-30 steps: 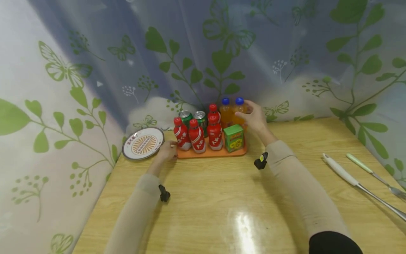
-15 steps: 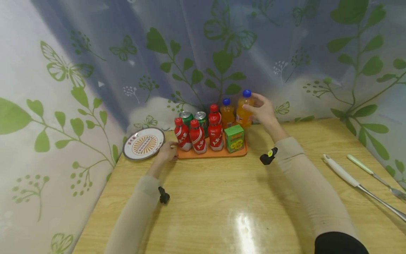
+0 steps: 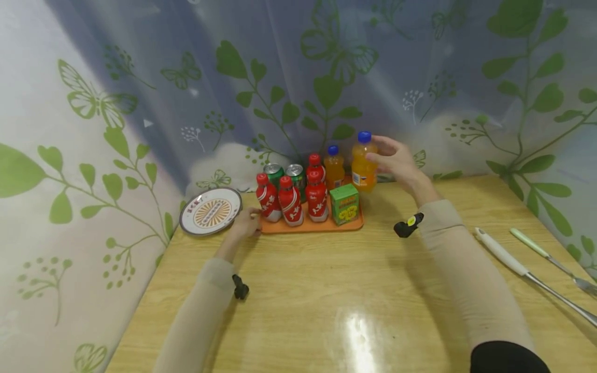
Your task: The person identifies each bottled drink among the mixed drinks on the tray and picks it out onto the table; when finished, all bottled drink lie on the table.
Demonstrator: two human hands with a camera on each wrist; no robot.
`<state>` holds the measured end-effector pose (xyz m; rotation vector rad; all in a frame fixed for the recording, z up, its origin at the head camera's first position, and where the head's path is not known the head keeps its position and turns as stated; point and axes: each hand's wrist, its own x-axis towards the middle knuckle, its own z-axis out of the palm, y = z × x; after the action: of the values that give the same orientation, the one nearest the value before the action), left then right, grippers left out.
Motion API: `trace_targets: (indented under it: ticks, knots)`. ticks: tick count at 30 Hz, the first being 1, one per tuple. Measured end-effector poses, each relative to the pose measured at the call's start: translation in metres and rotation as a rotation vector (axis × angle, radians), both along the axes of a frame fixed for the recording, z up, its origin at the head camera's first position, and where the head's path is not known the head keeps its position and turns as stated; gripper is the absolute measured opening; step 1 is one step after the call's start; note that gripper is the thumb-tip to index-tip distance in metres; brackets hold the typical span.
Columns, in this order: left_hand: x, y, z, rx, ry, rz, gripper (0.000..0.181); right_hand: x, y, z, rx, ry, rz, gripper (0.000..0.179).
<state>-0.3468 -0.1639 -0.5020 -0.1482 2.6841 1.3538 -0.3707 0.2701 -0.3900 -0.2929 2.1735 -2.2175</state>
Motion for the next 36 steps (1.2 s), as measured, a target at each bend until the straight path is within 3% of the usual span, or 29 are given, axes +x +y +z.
trace_targets:
  ticks: [7,17,25,36]
  knots:
    - [0.001,-0.001,0.003,-0.003,-0.005,0.000,0.060,-0.002,0.014,-0.001,-0.064,-0.005,0.062,0.041]
    - [0.001,-0.004,0.004,-0.053,-0.016,-0.001,0.064,-0.009,0.035,-0.012,-0.071,-0.010,0.066,0.040]
    - [0.001,-0.004,0.004,-0.036,-0.021,-0.014,0.061,-0.014,0.048,-0.030,-0.017,-0.020,0.001,0.043]
    - [-0.002,0.000,0.000,-0.043,-0.026,-0.004,0.066,-0.020,0.051,-0.053,0.066,0.029,-0.096,0.045]
